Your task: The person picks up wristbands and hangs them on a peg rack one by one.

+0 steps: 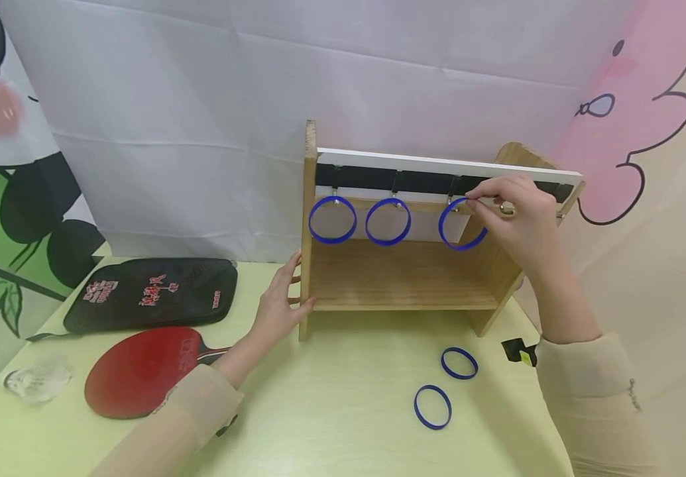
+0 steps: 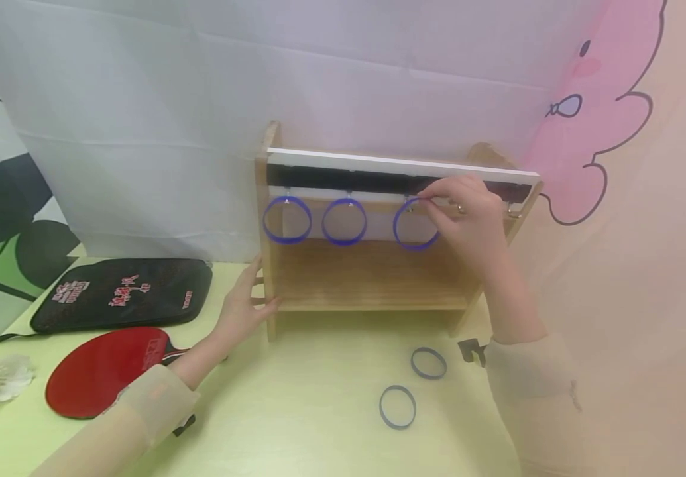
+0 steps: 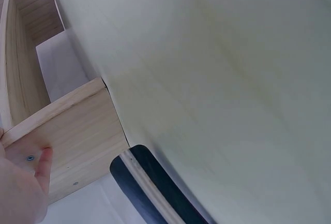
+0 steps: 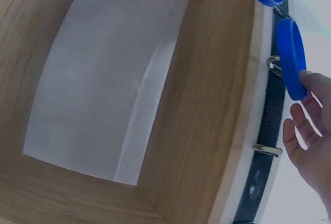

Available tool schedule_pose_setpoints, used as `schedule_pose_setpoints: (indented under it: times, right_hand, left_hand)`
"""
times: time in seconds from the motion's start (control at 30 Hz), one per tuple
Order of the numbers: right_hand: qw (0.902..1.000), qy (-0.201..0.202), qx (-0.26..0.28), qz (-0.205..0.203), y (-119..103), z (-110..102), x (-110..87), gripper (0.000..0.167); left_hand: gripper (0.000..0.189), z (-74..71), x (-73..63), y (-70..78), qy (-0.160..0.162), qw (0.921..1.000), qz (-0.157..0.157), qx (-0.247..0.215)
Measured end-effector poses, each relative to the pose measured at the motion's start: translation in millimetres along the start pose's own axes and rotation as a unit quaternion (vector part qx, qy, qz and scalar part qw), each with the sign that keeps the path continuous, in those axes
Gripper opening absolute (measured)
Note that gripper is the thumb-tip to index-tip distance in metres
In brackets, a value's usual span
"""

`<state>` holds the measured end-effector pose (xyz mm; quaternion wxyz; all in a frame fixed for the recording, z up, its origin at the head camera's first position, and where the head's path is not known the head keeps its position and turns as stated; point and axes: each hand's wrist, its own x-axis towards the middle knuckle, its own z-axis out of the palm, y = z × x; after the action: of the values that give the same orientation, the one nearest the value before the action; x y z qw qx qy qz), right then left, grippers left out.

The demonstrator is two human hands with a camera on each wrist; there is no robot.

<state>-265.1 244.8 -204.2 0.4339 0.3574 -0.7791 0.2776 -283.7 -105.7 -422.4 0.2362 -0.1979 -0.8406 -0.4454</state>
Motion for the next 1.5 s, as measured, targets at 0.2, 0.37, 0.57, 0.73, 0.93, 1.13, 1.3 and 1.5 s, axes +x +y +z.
schedule_pose_setpoints:
  times: [0.2, 0.37, 0.57, 0.73, 0.93, 1.13, 1.3, 1.5]
  right_hand:
    - [0.9995, -0.016, -0.025, 0.000, 5, 6, -0.6, 0.004]
    - [0.9994, -0.015, -0.029, -0.009, 6, 11, -2.3, 0.008]
    - [0.9993, -0.019, -0.029, -0.014, 8, 13, -4.3, 0.012]
    - [0.9991, -0.024, -0.030, -0.016, 5, 9, -5.7, 0.013]
    - [0.9995, -0.012, -0.028, -0.012, -6, 0, -12.3, 0.019]
    - [0.9990, -0.027, -0.010, -0.033, -17, -1, -29.7, 0.026]
    - [0.9977, -0.043, 0.012, -0.051, -21, 5, -49.6, 0.027]
    - [0.9938, -0.088, 0.034, -0.060, -24, 16, -75.6, 0.032]
  left_hand:
    - [0.096, 0.3, 0.0, -0.3, 0.002, 1.0000, 0.001, -0.003]
    - [0.098, 0.4, -0.3, -0.5, 0.000, 1.0000, -0.002, -0.003]
    - [0.098, -0.1, -0.5, -0.5, 0.001, 1.0000, -0.001, -0.004]
    - [0.099, -0.3, -0.8, -0.5, -0.001, 1.0000, -0.003, -0.002]
    - [0.099, -0.2, -1.4, -0.4, -0.003, 1.0000, -0.003, -0.002]
    - [0.099, -0.5, -0.7, 0.0, -0.003, 1.0000, -0.004, 0.000]
    - [0.099, -0.3, 0.0, -0.4, -0.003, 1.0000, -0.003, 0.002]
    - [0.099, -0.4, 0.1, -0.9, -0.002, 1.0000, -0.003, -0.001]
